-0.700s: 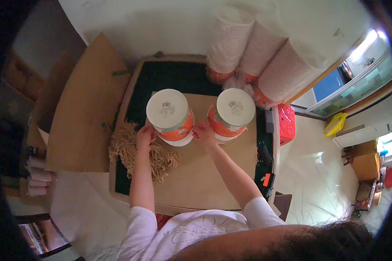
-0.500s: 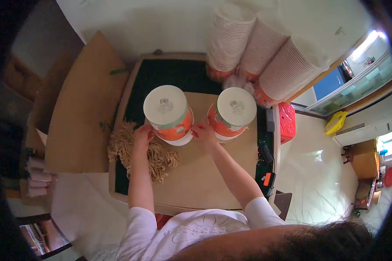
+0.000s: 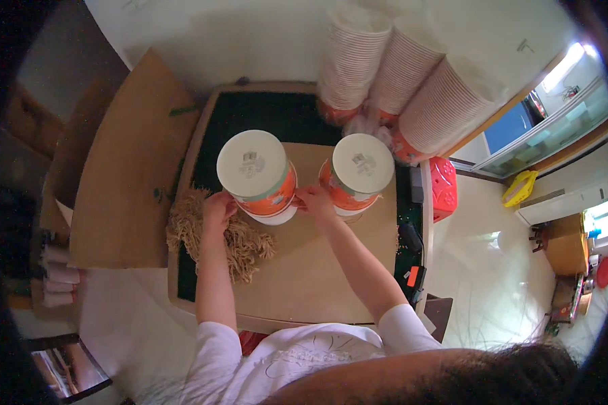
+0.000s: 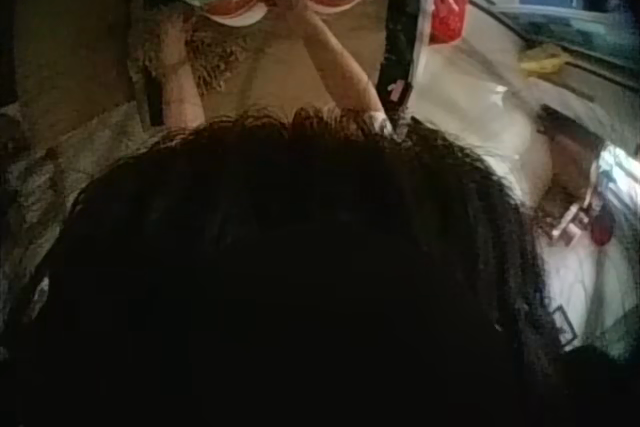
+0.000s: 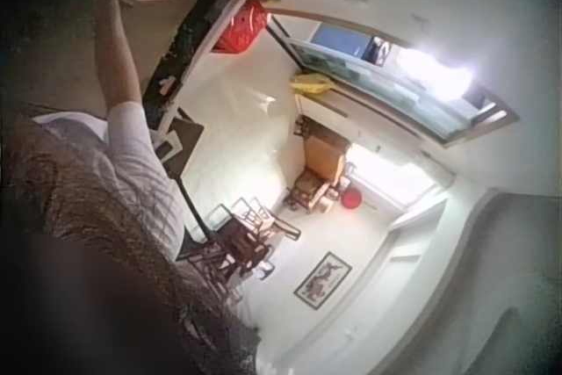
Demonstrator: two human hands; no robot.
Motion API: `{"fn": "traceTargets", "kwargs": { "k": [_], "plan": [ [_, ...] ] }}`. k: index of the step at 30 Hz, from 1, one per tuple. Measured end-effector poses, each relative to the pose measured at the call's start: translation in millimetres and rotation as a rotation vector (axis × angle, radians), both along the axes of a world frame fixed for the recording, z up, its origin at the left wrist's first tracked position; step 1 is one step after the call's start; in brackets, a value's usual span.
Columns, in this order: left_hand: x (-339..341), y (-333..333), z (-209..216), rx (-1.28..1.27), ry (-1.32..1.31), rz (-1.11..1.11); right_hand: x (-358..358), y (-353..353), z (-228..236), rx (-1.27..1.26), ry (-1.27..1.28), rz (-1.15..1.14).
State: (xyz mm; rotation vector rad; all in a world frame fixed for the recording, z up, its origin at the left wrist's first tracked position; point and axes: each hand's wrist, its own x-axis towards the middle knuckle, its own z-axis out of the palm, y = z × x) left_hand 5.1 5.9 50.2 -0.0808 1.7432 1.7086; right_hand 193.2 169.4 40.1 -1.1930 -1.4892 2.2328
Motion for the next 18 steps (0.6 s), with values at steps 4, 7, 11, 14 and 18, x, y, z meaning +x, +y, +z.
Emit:
{"fn": "traceTargets", "kwargs": {
  "k": [4, 7, 11, 14, 18],
  "plan": [
    [1.1, -1.9, 2.8, 0.007, 0.034, -0.035, -1.1, 0.7, -0.9, 0.155, -0.042, -0.013],
    [-7.8, -4.0, -2.8, -0.012, 0.064, -0.043, -6.1, 3.8, -10.7, 0.296, -0.035, 0.019],
    [-10.4, -2.0, -4.0, -0.029, 0.137, -0.091, -7.4, 8.1, -17.8, 0.239, -0.004, -0.007],
    [-15.5, -3.9, -5.9, 0.012, 0.136, -0.100, -8.3, 9.1, -18.2, 0.288, -0.016, -0.006],
    [-12.8, -11.6, 8.7, -0.020, 0.141, -0.043, -5.9, -4.8, 31.8, 0.281, 0.006, -0.008]
  ]
}}
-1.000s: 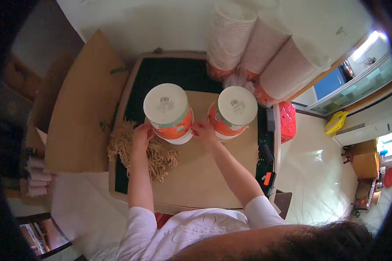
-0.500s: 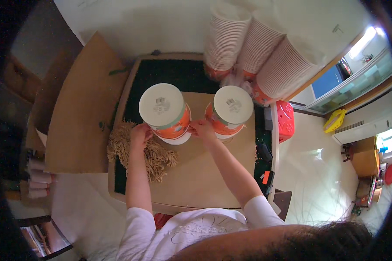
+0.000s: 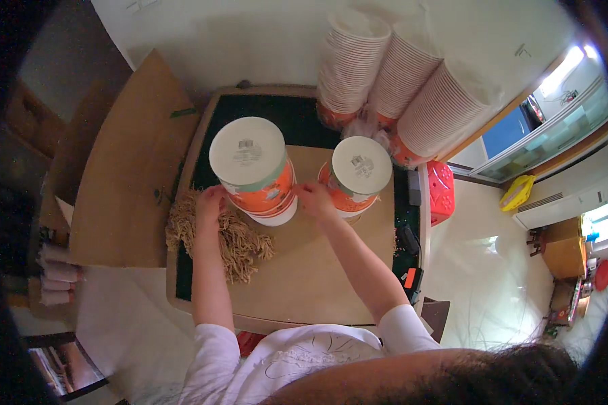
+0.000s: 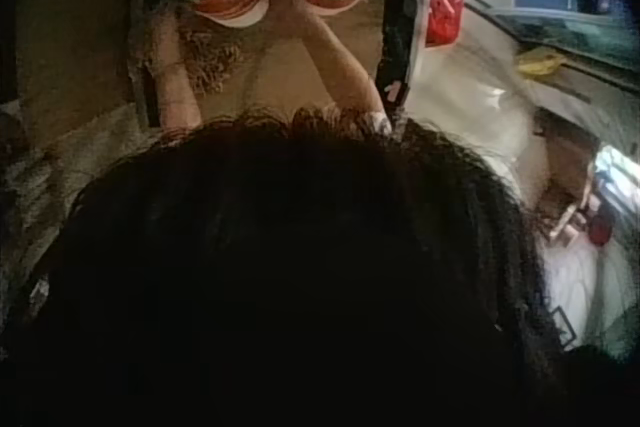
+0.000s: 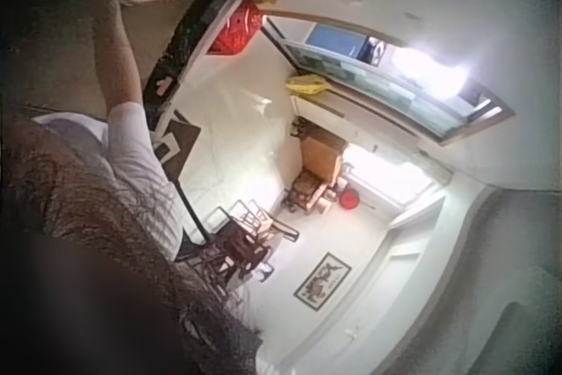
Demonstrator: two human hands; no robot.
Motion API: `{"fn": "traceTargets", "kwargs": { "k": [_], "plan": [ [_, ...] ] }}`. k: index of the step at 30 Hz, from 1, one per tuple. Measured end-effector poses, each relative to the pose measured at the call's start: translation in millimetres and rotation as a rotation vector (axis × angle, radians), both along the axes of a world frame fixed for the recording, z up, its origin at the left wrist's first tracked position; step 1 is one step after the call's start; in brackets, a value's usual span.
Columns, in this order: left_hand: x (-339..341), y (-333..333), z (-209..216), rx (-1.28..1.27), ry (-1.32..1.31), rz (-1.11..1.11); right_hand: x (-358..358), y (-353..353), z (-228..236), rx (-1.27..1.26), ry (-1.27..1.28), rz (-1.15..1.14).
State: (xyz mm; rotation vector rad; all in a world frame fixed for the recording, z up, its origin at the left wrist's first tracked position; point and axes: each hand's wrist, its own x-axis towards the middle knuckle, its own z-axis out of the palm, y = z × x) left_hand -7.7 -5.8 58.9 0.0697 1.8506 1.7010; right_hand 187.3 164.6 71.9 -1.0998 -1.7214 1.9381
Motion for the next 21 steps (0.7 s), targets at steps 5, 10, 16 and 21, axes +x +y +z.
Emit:
{"fn": "traceTargets", "kwargs": {
  "k": [5, 10, 16, 21],
  "plan": [
    [29.3, 4.0, 75.5, 0.176, 0.135, 0.046, 11.3, -0.3, 54.0, 0.125, 0.142, 0.008],
    [44.7, -28.4, 71.3, 0.523, 0.206, 0.036, 47.7, -26.2, 108.3, -0.145, 0.338, 0.101],
    [90.1, -70.5, -23.3, 0.360, -0.089, -0.168, 155.6, -52.1, 77.8, -0.155, 0.202, 0.317],
    [113.5, -135.7, -129.9, -0.045, -0.009, -0.017, 224.1, -82.9, 43.7, 0.271, 0.096, 0.324]
  ]
}}
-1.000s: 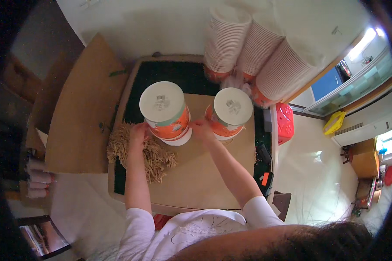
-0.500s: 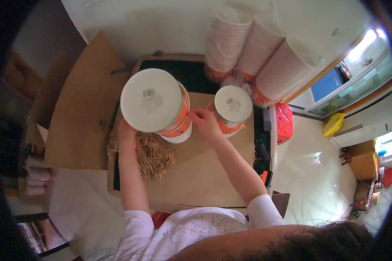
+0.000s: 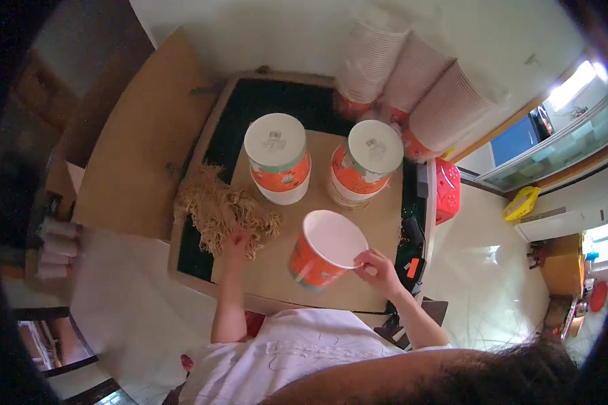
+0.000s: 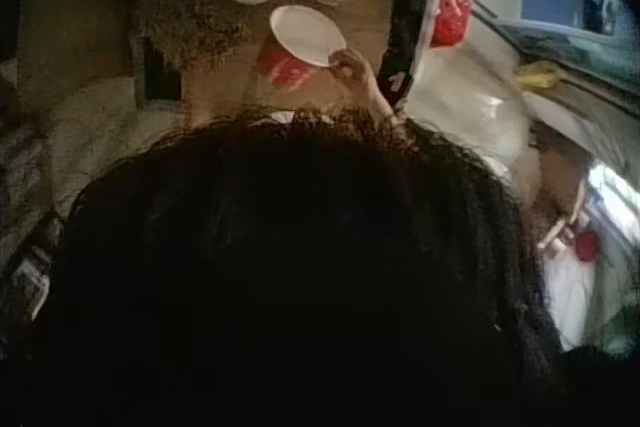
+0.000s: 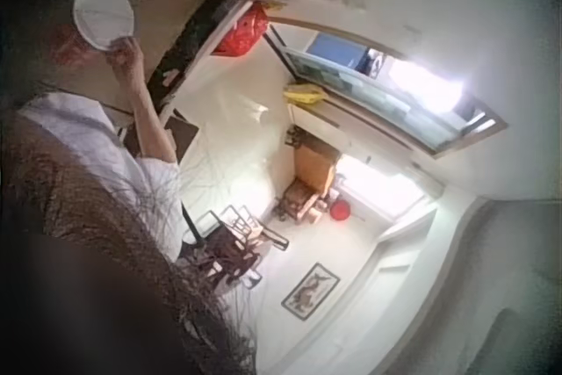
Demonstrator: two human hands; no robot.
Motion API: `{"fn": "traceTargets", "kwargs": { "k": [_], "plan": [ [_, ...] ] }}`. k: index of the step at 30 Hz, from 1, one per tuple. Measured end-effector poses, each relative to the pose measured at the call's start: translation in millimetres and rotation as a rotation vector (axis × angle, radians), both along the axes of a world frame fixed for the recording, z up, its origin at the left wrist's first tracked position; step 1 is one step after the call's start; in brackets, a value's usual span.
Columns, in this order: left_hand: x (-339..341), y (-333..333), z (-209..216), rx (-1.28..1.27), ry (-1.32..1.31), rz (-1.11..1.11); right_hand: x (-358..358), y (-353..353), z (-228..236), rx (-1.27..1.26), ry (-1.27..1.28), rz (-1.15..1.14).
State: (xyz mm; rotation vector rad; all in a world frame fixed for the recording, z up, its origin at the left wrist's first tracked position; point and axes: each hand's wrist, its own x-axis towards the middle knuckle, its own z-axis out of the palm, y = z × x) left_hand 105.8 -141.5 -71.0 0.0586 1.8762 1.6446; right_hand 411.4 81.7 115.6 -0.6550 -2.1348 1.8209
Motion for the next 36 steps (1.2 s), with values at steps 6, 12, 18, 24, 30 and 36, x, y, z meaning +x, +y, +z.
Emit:
{"fn": "traceTargets", "kwargs": {
  "k": [6, 12, 18, 24, 30, 36],
  "plan": [
    [8.3, 9.4, 13.9, -0.146, 0.371, 0.034, 34.1, -17.3, -31.1, 0.520, -0.131, 0.005],
    [-6.3, 53.6, 70.4, -0.725, 0.536, -0.045, 36.9, -15.2, -44.7, 0.623, -0.211, 0.038],
    [-25.2, 37.3, 4.9, -0.766, 0.651, 0.004, 41.2, -26.7, -28.0, 0.630, -0.248, -0.046],
    [22.3, 13.5, 7.0, -0.026, 0.427, 0.173, 49.3, -41.2, -22.3, 0.395, -0.159, -0.237],
    [167.5, 12.9, 125.0, 0.072, 0.126, -0.462, 7.5, -99.7, -54.3, -0.770, -0.120, -0.149],
    [204.7, 4.4, 150.1, -0.084, 0.639, -0.658, -26.9, -107.3, -32.5, -0.989, -0.141, -0.170]
  ]
}}
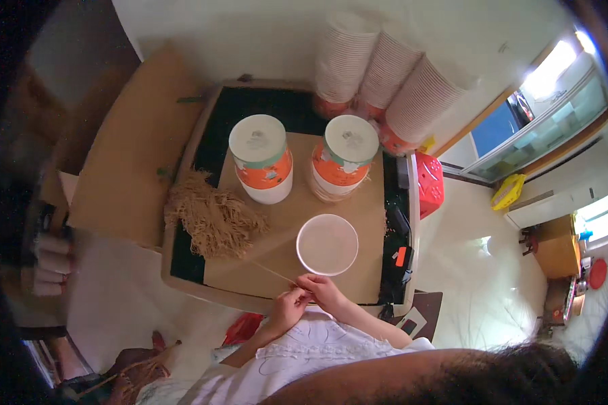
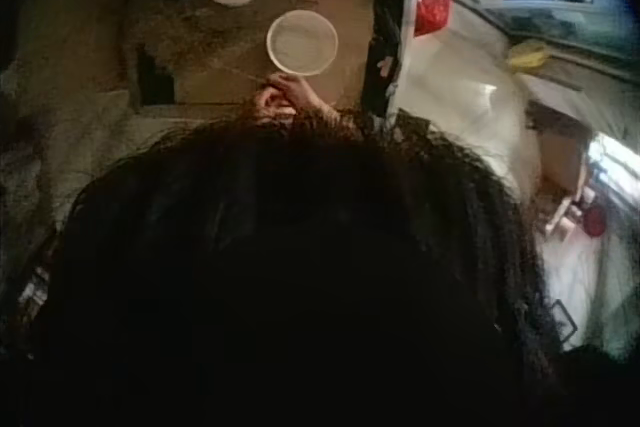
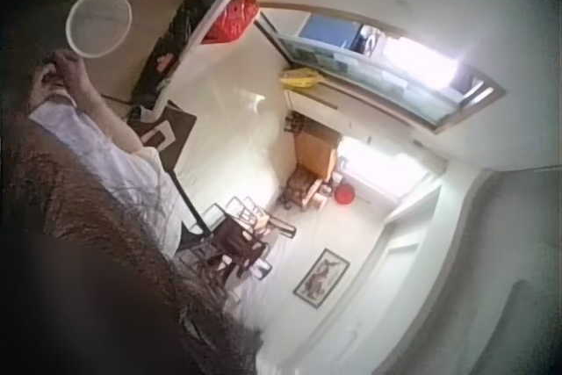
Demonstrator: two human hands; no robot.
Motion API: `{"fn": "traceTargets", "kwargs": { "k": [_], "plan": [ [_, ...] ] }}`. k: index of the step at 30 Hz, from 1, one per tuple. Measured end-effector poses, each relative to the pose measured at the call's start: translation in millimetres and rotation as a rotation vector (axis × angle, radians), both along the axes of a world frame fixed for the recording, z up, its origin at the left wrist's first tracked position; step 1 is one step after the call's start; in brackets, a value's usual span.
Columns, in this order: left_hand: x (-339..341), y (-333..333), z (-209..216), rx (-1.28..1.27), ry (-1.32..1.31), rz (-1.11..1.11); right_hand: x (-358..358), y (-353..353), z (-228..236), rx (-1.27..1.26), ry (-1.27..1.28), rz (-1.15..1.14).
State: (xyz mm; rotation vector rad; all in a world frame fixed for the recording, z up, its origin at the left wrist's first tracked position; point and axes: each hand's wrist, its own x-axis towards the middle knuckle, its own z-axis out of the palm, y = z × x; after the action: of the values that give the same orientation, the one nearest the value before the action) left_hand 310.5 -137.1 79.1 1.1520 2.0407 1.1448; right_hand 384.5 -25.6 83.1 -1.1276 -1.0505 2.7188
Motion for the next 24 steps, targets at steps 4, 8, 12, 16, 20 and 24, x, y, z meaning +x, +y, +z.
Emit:
{"fn": "traceTargets", "kwargs": {
  "k": [4, 8, 12, 16, 20, 24],
  "plan": [
    [1.7, 6.1, 13.9, -0.007, -0.067, 0.055, 3.7, 7.4, 1.5, -0.024, 0.075, -0.025],
    [1.2, 8.2, 12.2, -0.007, -0.047, -0.062, 8.6, 25.7, 12.5, -0.121, 0.058, -0.198],
    [-10.2, -15.5, -68.9, -0.043, -0.256, 0.015, 19.9, 64.2, 47.6, -0.032, 0.216, -0.462],
    [-47.5, -42.2, -103.5, -0.135, -0.132, 0.114, 45.3, 102.2, 66.5, 0.020, 0.372, -0.685],
    [-60.8, -50.4, -112.0, -0.258, -0.030, 0.102, 59.3, 112.9, 65.6, 0.019, 0.465, -0.677],
    [-62.3, -45.8, -108.8, -0.479, 0.028, -0.059, 54.5, 108.4, 67.6, 0.016, 0.491, -0.667]
  ]
}}
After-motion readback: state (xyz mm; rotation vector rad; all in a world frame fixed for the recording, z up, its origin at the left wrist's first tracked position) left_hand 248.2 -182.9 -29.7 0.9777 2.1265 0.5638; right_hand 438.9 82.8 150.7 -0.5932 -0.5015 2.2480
